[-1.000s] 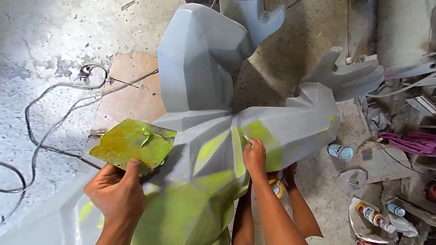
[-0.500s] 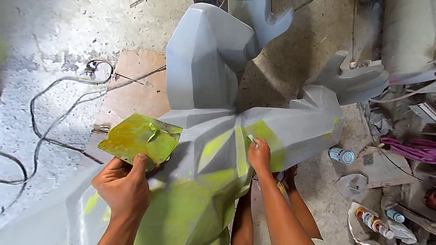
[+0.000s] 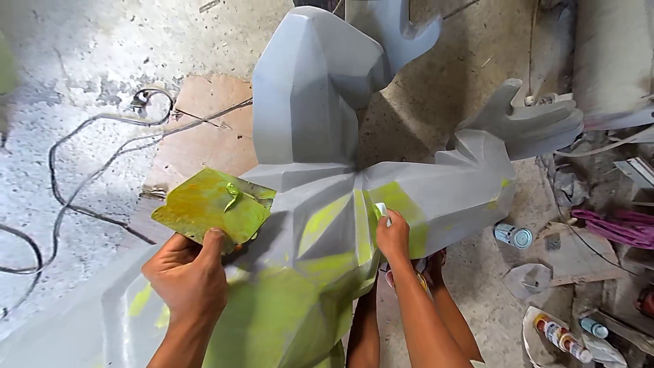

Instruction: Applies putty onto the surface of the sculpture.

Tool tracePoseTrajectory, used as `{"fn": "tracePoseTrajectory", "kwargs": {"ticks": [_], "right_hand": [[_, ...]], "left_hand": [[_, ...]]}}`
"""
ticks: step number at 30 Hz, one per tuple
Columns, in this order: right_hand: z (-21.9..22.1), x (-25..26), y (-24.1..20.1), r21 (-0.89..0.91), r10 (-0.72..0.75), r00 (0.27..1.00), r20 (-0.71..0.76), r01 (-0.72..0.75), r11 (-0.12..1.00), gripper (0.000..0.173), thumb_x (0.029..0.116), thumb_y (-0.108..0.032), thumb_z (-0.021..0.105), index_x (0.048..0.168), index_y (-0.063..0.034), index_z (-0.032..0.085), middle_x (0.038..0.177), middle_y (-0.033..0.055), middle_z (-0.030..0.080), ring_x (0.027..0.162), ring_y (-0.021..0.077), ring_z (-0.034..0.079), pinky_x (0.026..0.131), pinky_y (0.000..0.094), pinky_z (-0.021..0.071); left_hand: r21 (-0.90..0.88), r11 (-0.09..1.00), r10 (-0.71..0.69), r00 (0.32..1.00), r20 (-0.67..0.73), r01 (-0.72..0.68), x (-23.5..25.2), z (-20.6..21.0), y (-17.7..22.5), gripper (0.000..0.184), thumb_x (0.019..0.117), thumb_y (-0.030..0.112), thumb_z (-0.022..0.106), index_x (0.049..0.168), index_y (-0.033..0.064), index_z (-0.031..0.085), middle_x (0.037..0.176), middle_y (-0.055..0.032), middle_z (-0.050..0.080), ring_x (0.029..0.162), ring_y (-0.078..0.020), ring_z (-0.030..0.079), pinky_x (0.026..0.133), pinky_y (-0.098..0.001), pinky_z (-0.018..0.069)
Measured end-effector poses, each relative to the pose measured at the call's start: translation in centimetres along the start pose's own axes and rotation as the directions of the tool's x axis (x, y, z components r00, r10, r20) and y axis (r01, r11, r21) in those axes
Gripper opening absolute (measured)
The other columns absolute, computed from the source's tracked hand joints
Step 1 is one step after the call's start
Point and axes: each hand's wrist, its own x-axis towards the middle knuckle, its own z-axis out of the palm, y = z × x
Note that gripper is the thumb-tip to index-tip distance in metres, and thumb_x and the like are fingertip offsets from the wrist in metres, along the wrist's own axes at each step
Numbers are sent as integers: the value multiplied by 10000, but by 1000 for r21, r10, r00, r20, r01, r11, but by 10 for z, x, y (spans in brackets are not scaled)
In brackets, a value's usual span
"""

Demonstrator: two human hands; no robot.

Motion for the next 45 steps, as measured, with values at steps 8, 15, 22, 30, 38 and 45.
{"fn": "tracePoseTrajectory", "kwargs": {"ticks": [8,15,22,30,38,45], "right_hand": [[26,10,-3,-178,-51,998,-47,42,983,333,1027,-135,522,1302,-111,709,1190,126,681,1082,276,672,898,490,573],[5,-2,-3,-257,-58,989,137,92,962,323,1016,-154,549,1291,-132,718,1141,108,673,1008,265,674,854,497,578],[6,-20,31,-173,-167,980,-105,148,974,324,972,-167,576,1247,-166,747,1068,37,712,945,199,696,801,463,598],[33,17,-17,-214,20,998,-65,-33,976,358,1024,-139,498,1318,-148,702,1190,120,671,1062,277,675,856,488,581],[19,-5,-35,-70,0,999,33,2,998,338,1051,-155,470,1298,-97,693,1218,152,650,1075,301,658,878,515,559],[-7,-21,-2,187,51,986,-157,-21,982,280,1043,-207,531,1164,-48,728,1134,123,712,1008,283,691,867,562,557]], "left_hand": [[25,1000,0,1000,5,0,0,-1,0,90,937,63,616,886,133,641,741,93,652,656,-27,645,609,-206,560],[20,1000,1,1000,0,-1,1,-1,-1,65,940,74,624,906,123,648,751,88,662,671,-34,657,622,-215,572],[13,1000,9,1000,-12,-8,1,-1,-3,61,935,55,622,902,92,659,755,65,672,681,-43,666,636,-218,579],[37,999,4,1000,2,-4,1,-1,-1,64,933,63,621,901,107,655,751,78,667,673,-34,659,623,-214,571],[23,1000,-1,1000,-2,1,1,-1,-1,73,926,60,621,889,117,648,740,85,660,660,-27,652,613,-203,563],[36,999,-10,1000,5,10,3,-3,-2,74,929,60,626,884,117,640,750,90,658,679,-28,655,641,-217,573]]}}
